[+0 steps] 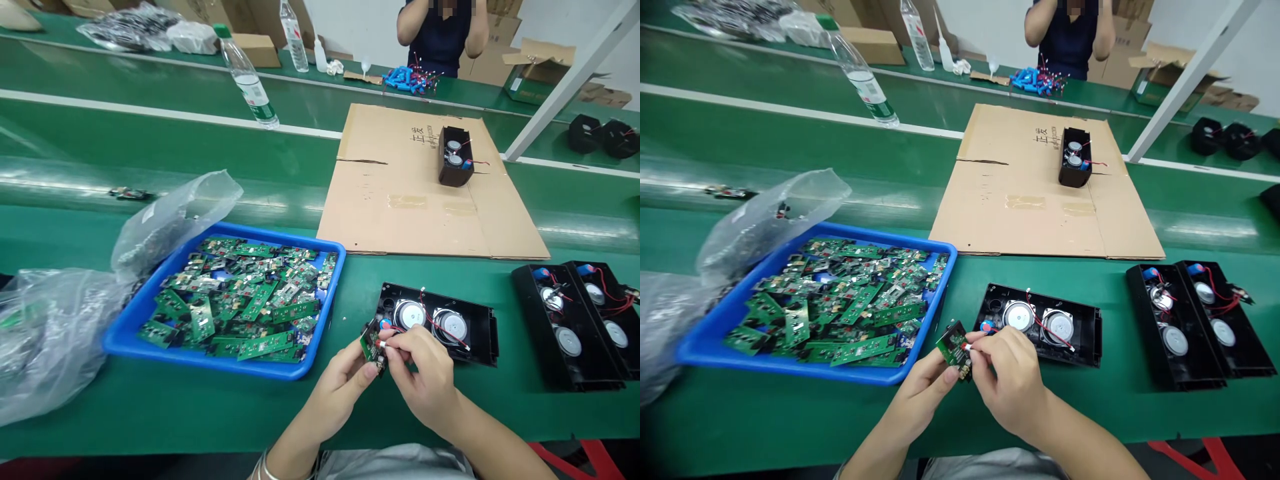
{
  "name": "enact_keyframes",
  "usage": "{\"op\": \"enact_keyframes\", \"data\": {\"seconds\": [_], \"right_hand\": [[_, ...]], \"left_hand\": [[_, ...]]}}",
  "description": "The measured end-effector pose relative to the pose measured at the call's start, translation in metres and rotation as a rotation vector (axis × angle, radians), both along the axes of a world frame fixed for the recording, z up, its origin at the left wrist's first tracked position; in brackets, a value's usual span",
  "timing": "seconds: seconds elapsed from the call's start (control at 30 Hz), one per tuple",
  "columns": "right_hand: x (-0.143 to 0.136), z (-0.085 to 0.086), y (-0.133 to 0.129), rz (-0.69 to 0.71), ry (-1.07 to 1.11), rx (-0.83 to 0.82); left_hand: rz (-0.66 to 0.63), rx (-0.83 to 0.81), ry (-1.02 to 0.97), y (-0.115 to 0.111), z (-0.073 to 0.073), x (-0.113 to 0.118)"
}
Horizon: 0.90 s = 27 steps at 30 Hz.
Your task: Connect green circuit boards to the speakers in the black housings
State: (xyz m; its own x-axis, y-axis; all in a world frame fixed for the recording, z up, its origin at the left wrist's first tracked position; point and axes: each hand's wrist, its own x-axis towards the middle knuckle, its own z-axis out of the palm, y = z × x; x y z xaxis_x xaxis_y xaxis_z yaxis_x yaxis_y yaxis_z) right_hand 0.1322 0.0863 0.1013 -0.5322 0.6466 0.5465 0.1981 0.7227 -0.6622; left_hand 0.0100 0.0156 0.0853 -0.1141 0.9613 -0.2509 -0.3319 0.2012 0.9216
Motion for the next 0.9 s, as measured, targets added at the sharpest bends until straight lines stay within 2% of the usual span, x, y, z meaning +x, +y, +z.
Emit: {"op": "enact_keyframes", "data": {"seconds": [0.13,0.3,0.4,0.5,0.67,0.73,0.8,0.9], "right_hand": [[0.001,0.001,0.002,0.032,-0.044,0.044],[0.004,0.001,0.007,0.108,-0.083,0.123],[0.004,-0.003,0.009,0.128,-0.06,0.113],[0.0,-0.004,0.008,0.124,-0.039,0.109],[0.012,0.011,0.015,0.194,-0.187,0.121],[0.031,0.018,0.026,0.088,-0.261,0.078],[0.058,0.018,0.038,-0.09,-0.401,0.035],[0.096,0.007,0.051,-0.226,-0.717,0.059]], "left_hand": [[0.01,0.0,0.112,-0.001,0.0,-0.002],[-0.042,0.042,0.304,0.001,0.01,-0.007],[-0.038,0.05,0.319,0.002,0.012,-0.008],[-0.008,0.015,0.294,-0.001,0.007,-0.007],[0.081,-0.123,0.193,-0.006,-0.004,0.0],[0.114,-0.138,0.147,-0.007,-0.002,0.003],[0.161,-0.169,0.136,-0.008,0.002,0.005],[0.168,-0.231,0.174,-0.008,0.008,0.008]]}}
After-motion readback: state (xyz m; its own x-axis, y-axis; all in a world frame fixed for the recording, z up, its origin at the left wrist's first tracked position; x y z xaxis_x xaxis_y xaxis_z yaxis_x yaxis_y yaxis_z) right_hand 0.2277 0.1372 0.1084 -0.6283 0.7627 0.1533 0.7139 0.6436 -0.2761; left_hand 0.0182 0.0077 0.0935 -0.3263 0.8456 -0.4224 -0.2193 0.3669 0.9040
